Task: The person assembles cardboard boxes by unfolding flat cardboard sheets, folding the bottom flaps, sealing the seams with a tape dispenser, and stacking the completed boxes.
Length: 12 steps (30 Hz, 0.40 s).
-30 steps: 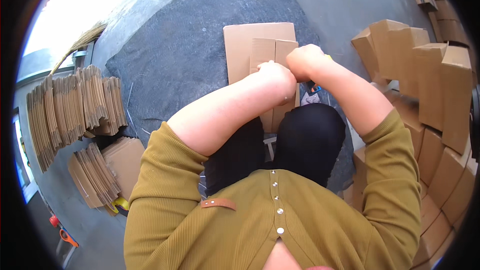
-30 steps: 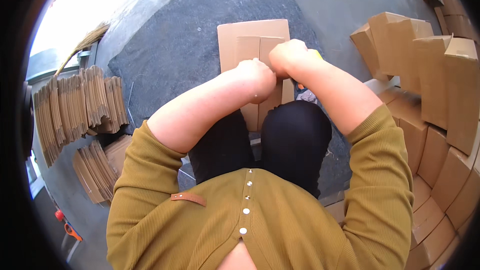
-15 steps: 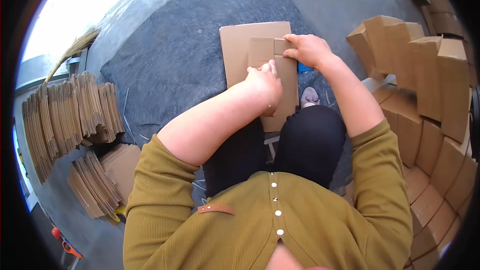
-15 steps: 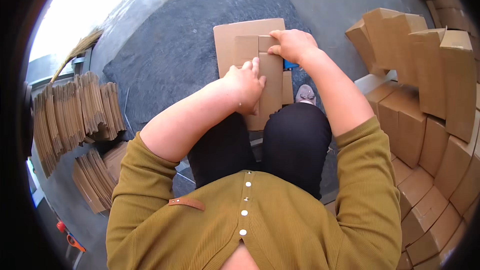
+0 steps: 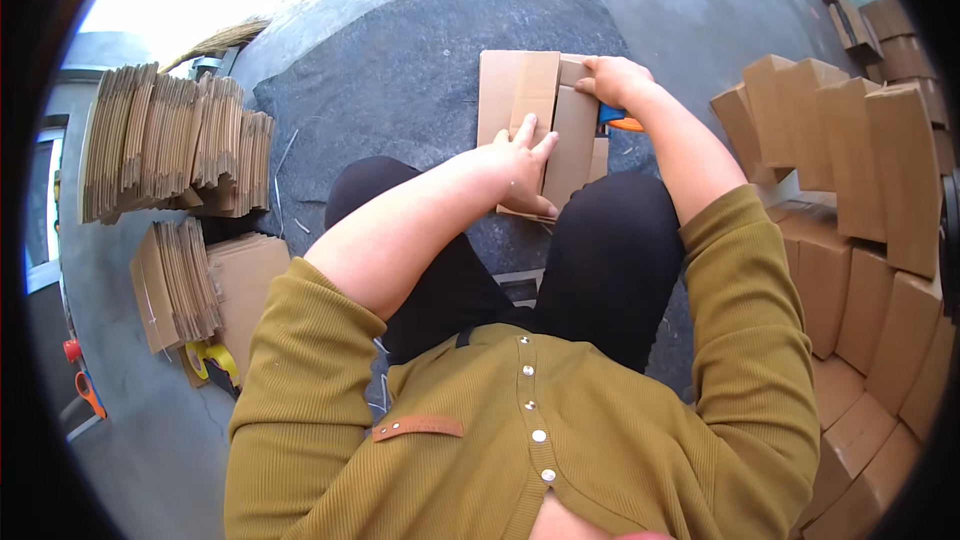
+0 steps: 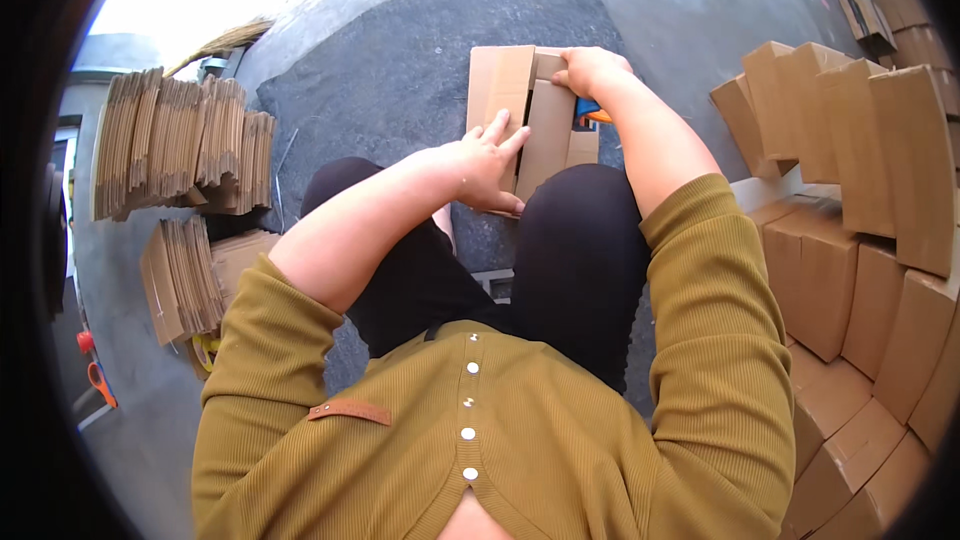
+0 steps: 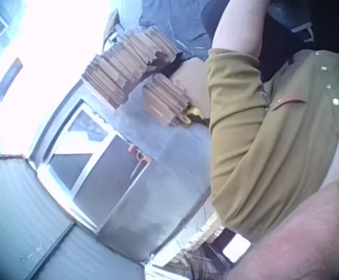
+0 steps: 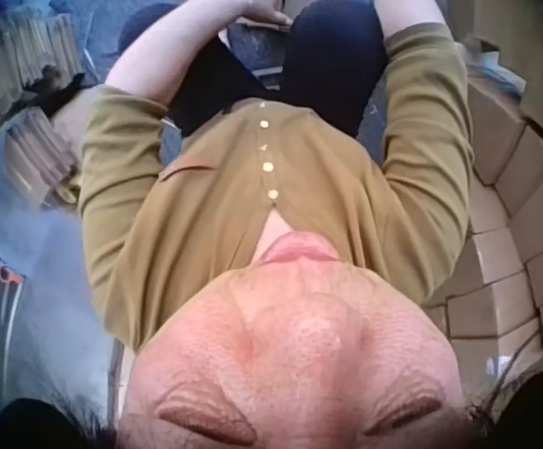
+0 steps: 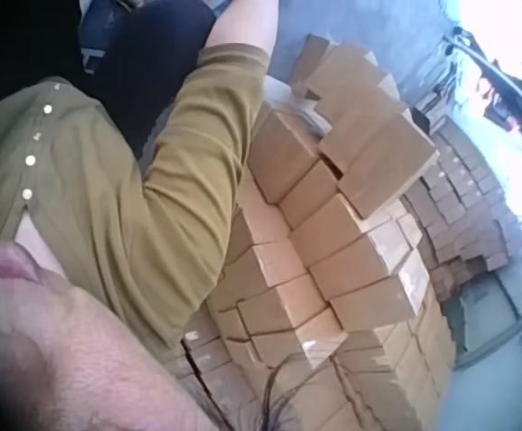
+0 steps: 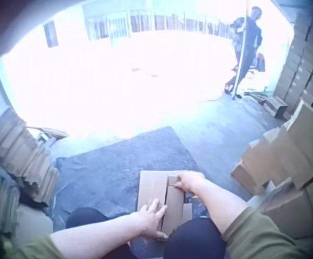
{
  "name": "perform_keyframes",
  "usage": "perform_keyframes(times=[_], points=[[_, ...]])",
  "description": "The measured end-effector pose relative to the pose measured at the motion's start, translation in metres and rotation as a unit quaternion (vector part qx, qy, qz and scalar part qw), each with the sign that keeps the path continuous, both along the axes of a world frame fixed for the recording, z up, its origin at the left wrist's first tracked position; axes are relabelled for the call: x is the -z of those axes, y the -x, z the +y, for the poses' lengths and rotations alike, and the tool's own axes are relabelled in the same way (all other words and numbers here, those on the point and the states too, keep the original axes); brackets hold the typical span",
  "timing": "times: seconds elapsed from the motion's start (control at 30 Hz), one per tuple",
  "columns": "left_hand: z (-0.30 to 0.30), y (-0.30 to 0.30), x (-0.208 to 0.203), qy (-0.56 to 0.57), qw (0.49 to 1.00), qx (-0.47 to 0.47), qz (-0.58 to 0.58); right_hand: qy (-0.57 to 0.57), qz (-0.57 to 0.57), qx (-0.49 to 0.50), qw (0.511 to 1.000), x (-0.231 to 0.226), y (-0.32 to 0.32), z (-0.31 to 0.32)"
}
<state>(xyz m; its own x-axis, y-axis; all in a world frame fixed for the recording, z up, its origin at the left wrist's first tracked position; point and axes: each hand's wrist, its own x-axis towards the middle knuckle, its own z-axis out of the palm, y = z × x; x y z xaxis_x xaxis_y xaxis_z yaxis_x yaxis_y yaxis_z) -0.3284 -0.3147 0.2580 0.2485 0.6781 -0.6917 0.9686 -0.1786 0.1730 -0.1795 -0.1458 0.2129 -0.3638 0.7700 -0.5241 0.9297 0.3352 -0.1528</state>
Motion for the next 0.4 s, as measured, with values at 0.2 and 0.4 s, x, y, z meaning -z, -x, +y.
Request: perform_keyframes(times=[0.2, 0.4], points=[[-0.063, -0.021, 0.065, -0.195, 0.978, -0.062, -0.029, -0.002, 0.009, -0.010, 1.000, 0.004, -0.008, -0.002], [-0.062, -0.005, 0.076, -0.215, 0.975, 0.000, -0.050, 0.018, 0.065, -0.094, 0.993, 0.025, -0.022, 0.019]])
